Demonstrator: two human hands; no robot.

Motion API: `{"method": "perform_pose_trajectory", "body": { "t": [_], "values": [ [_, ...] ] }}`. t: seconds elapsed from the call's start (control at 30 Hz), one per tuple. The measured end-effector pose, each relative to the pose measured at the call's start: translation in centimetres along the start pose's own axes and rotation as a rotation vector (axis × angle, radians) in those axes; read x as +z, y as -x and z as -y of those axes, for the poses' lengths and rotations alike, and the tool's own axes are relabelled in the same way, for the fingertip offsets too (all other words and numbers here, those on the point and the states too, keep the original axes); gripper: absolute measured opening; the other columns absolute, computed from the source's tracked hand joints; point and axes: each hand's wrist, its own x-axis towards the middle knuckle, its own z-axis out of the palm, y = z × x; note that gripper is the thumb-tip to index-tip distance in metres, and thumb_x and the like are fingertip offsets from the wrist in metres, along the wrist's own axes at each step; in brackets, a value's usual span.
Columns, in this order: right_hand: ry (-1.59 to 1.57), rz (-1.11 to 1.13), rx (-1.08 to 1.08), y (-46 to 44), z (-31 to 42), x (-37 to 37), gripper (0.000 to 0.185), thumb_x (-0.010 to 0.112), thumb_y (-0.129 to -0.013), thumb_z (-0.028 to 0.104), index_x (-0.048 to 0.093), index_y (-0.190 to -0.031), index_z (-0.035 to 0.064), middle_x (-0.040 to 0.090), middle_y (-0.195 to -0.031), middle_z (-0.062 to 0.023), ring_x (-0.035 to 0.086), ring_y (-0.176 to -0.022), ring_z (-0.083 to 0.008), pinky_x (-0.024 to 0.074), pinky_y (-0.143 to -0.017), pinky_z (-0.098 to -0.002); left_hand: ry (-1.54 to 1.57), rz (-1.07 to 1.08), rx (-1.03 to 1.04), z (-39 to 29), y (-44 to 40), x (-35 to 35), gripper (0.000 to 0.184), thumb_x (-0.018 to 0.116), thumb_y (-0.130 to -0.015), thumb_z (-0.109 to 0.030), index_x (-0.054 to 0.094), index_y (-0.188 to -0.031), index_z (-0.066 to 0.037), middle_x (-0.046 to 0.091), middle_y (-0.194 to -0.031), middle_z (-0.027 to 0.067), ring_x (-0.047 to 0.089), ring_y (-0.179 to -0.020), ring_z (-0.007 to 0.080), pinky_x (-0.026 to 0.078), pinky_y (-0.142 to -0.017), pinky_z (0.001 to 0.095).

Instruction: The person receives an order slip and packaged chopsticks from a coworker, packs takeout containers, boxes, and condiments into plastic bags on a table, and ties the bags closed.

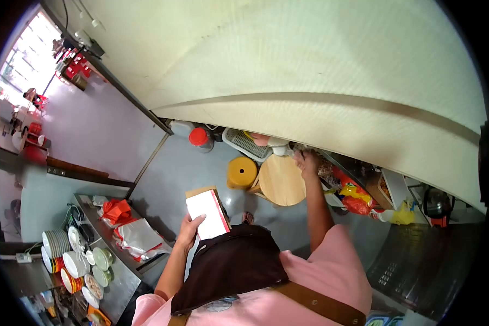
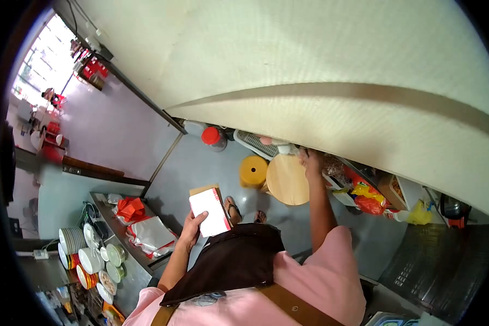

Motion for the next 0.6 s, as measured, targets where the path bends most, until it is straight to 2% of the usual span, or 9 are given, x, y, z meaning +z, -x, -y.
{"method": "perform_pose_trajectory", "body": {
  "t": [0.1,0.2,0.3,0.4,0.5,0.53,0.6],
  "values": [
    [0.08,-0.177,-0.163,11.3,1.2,1.7,0.025,0.056,-0.103,0.02,0.054,-0.122,0.003,0.071,-0.099,-0.0089,0.068,-0.066,-0.0184,0.0487,-0.052,-0.0293,-0.022,0.013,-0.028,-0.2,-1.2,1.0,0.066,0.077,-0.091,-0.021,0.046,-0.143,0.004,0.061,-0.134,0.0148,0.06,-0.123,0.0255,0.046,-0.108,0.039],
    [0.168,-0.191,-0.213,17.3,-1.1,0.5,0.019,0.054,-0.104,0.015,0.052,-0.118,0.0025,0.071,-0.098,-0.01,0.068,-0.063,-0.0164,0.0483,-0.051,-0.0267,-0.087,0.081,-0.021,-0.2,-2.7,2.5,0.065,0.077,-0.09,-0.02,0.046,-0.142,0.004,0.062,-0.134,0.0148,0.061,-0.122,0.0252,0.047,-0.107,0.0389],
    [0.33,-0.122,-0.256,24.0,-3.3,2.6,0.017,0.054,-0.104,0.014,0.051,-0.115,0.0018,0.071,-0.096,-0.0102,0.067,-0.062,-0.0147,0.0484,-0.051,-0.0256,-0.117,0.127,0.037,-1.1,-3.1,5.8,0.064,0.076,-0.09,-0.018,0.046,-0.142,0.005,0.062,-0.133,0.0148,0.061,-0.12,0.0247,0.047,-0.107,0.0388],
    [0.384,0.151,-0.194,28.5,-5.6,5.3,0.02,0.055,-0.103,0.014,0.05,-0.118,0.0016,0.072,-0.094,-0.0087,0.067,-0.066,-0.0134,0.0489,-0.054,-0.0244,-0.152,0.131,0.119,0.5,-6.1,5.9,0.064,0.076,-0.089,-0.015,0.046,-0.142,0.004,0.063,-0.13,0.0142,0.061,-0.119,0.0239,0.048,-0.106,0.0388],
    [0.543,0.405,0.005,30.3,-6.2,9.6,0.023,0.059,-0.1,0.01,0.053,-0.119,0.0005,0.073,-0.098,-0.0094,0.068,-0.069,-0.0125,0.0505,-0.056,-0.0257,-0.059,0.058,0.204,0.9,-7.8,5.2,0.062,0.074,-0.089,-0.011,0.046,-0.141,0.004,0.064,-0.128,0.0126,0.062,-0.116,0.0218,0.051,-0.101,0.0369],
    [0.684,0.503,0.014,30.4,-5.9,11.5,0.027,0.062,-0.098,0.01,0.054,-0.121,0.0008,0.073,-0.101,-0.0087,0.069,-0.077,-0.0111,0.0516,-0.06,-0.0254,-0.043,0.038,0.208,0.2,-7.5,4.6,0.061,0.073,-0.089,-0.011,0.046,-0.141,0.003,0.064,-0.128,0.012,0.063,-0.115,0.0206,0.051,-0.1,0.0362],
    [0.679,0.693,-0.097,28.0,-8.9,13.0,0.03,0.065,-0.097,0.011,0.054,-0.123,0.0016,0.073,-0.101,-0.0073,0.068,-0.083,-0.0103,0.0522,-0.064,-0.0256,0.035,0.006,0.226,-0.9,-7.7,2.8,0.056,0.071,-0.09,-0.01,0.047,-0.139,0.002,0.066,-0.123,0.0122,0.065,-0.11,0.0189,0.053,-0.096,0.0335]
  ]
}}
